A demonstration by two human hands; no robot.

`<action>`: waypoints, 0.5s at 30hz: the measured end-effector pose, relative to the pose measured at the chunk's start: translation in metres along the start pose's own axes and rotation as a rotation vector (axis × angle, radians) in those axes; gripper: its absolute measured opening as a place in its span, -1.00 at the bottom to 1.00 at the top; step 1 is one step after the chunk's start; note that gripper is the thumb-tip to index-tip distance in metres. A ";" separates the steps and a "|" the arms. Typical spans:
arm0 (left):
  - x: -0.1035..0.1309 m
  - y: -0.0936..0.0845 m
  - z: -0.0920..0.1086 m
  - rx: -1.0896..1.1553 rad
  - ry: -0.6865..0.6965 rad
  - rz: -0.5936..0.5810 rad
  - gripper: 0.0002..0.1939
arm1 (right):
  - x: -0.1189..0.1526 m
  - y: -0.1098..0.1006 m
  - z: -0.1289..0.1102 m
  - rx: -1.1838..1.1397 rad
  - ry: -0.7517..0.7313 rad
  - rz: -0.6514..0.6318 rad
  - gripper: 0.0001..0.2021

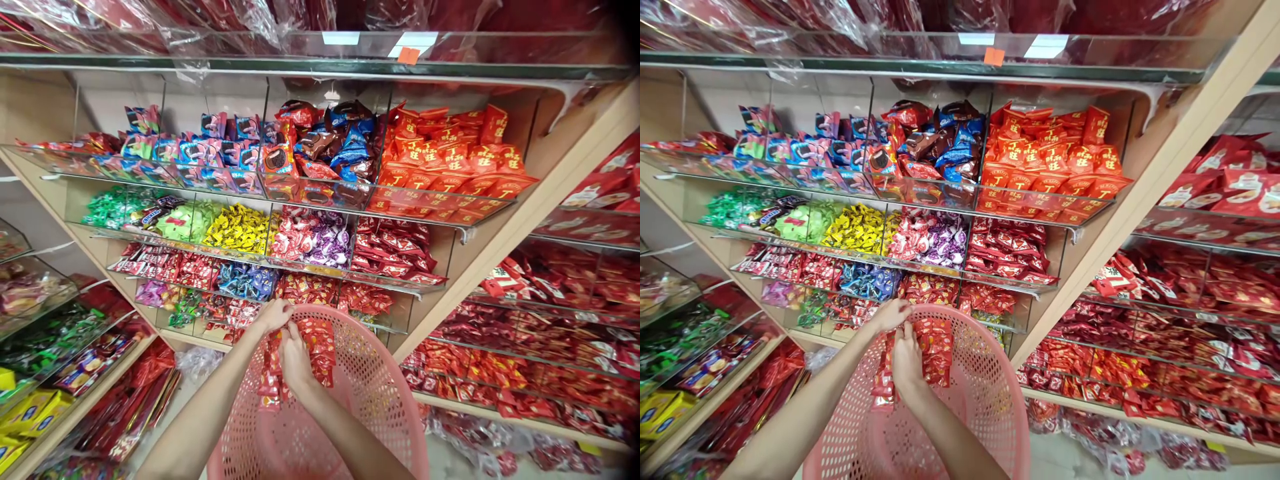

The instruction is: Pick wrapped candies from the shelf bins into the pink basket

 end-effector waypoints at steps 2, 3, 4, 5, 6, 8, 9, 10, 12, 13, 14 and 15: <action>0.003 0.001 -0.004 0.005 -0.009 0.002 -0.56 | 0.002 0.001 -0.001 0.053 0.029 -0.024 -0.55; 0.005 0.001 -0.006 0.007 -0.010 0.002 -0.57 | 0.003 0.001 -0.003 0.079 0.045 -0.033 -0.56; 0.006 0.002 -0.009 0.008 -0.010 0.000 -0.57 | 0.003 0.001 -0.005 0.091 0.050 -0.038 -0.58; 0.008 0.001 -0.011 0.009 -0.006 -0.002 -0.57 | 0.003 -0.001 -0.009 0.096 0.054 -0.040 -0.59; 0.010 0.001 -0.014 0.009 0.001 -0.005 -0.57 | 0.003 -0.002 -0.012 0.098 0.060 -0.039 -0.61; 0.012 -0.003 -0.020 0.008 0.021 -0.008 -0.57 | 0.002 -0.006 -0.019 0.088 0.080 -0.027 -0.63; 0.013 -0.005 -0.022 0.007 0.032 -0.010 -0.57 | 0.001 -0.009 -0.023 0.074 0.087 -0.014 -0.64; 0.015 -0.008 -0.025 0.006 0.044 -0.010 -0.59 | 0.001 -0.013 -0.026 0.054 0.091 0.009 -0.65; 0.017 -0.013 -0.031 0.005 0.065 -0.012 -0.61 | -0.001 -0.024 -0.034 -0.008 0.079 0.087 -0.67; 0.017 -0.015 -0.034 0.006 0.075 -0.015 -0.62 | -0.001 -0.030 -0.036 -0.044 0.067 0.138 -0.68; 0.018 -0.016 -0.036 0.007 0.088 -0.014 -0.63 | -0.002 -0.036 -0.037 -0.078 0.056 0.189 -0.68; 0.018 -0.017 -0.040 0.008 0.096 -0.016 -0.64 | -0.003 -0.042 -0.037 -0.106 0.049 0.240 -0.69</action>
Point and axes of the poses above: each hand's wrist, its own x-axis away from the middle knuckle, its own y-axis out of the palm, z = x × y, the point moved 10 cm from there along -x, towards the middle knuckle, and after that the axes turned 13 degrees about -z, right-handed, at the moved point
